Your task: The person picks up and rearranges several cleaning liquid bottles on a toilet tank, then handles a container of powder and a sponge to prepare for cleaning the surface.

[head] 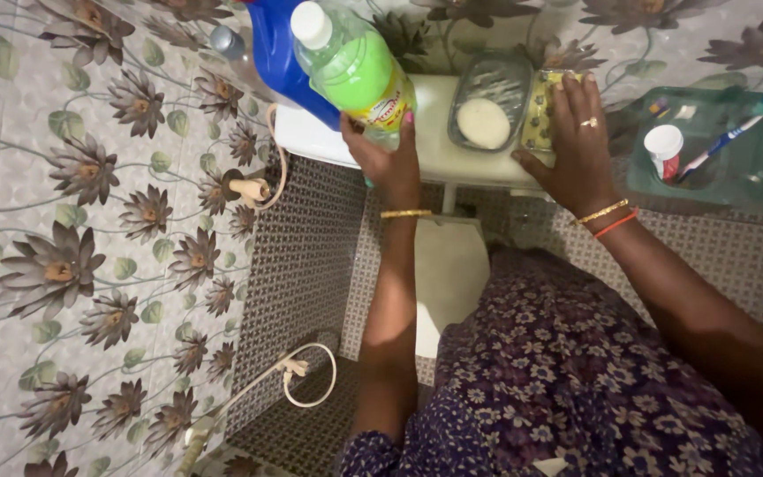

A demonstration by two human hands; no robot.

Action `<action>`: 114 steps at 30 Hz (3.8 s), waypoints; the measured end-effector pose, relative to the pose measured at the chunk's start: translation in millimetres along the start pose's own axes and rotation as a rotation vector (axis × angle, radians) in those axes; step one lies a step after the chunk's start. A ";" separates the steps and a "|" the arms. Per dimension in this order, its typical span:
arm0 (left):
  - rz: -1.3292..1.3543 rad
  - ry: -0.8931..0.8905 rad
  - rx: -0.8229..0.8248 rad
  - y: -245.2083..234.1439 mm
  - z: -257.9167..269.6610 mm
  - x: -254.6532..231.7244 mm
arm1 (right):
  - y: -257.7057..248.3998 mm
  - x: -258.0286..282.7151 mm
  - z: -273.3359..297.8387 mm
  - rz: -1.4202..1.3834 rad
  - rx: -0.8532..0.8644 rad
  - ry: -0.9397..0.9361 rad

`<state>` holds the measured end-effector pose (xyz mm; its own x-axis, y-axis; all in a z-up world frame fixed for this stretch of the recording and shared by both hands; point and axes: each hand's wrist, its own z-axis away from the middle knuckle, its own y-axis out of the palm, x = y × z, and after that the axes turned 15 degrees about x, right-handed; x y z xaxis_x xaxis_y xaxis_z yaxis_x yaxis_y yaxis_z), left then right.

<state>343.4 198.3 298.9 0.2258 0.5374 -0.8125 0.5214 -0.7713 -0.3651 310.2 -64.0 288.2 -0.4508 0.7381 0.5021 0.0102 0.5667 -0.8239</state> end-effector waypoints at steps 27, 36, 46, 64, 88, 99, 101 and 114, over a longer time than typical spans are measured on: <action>-0.014 0.040 0.326 -15.5 3.0 12.0 | -0.9 9.1 0.3 0.052 0.011 0.046; -0.085 -0.097 -0.076 -52.1 -41.1 28.4 | 1.9 6.2 2.8 0.094 0.046 0.082; -0.050 -0.031 -0.010 -44.5 -73.5 67.8 | 0.5 7.0 3.2 0.069 0.025 0.055; 0.139 -0.090 0.169 -42.6 -32.5 45.9 | 4.6 6.3 2.4 0.086 0.028 0.080; -0.291 -0.076 -0.029 -59.1 -95.7 108.9 | 4.1 8.3 4.5 0.076 0.041 0.082; 0.006 -0.141 0.160 -58.9 -66.3 88.0 | 4.8 6.8 5.9 0.079 0.034 0.083; 0.004 -0.078 0.163 -60.1 -63.8 87.0 | 5.3 6.1 6.1 0.077 0.024 0.074; -0.248 0.006 -0.114 -84.8 -85.2 123.7 | 5.5 3.4 5.8 0.077 0.020 0.043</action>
<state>397.3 359.2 268.1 0.0841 0.7075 -0.7016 0.6503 -0.5725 -0.4994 303.6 -60.5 283.8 -0.4105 0.7944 0.4476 0.0248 0.5004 -0.8654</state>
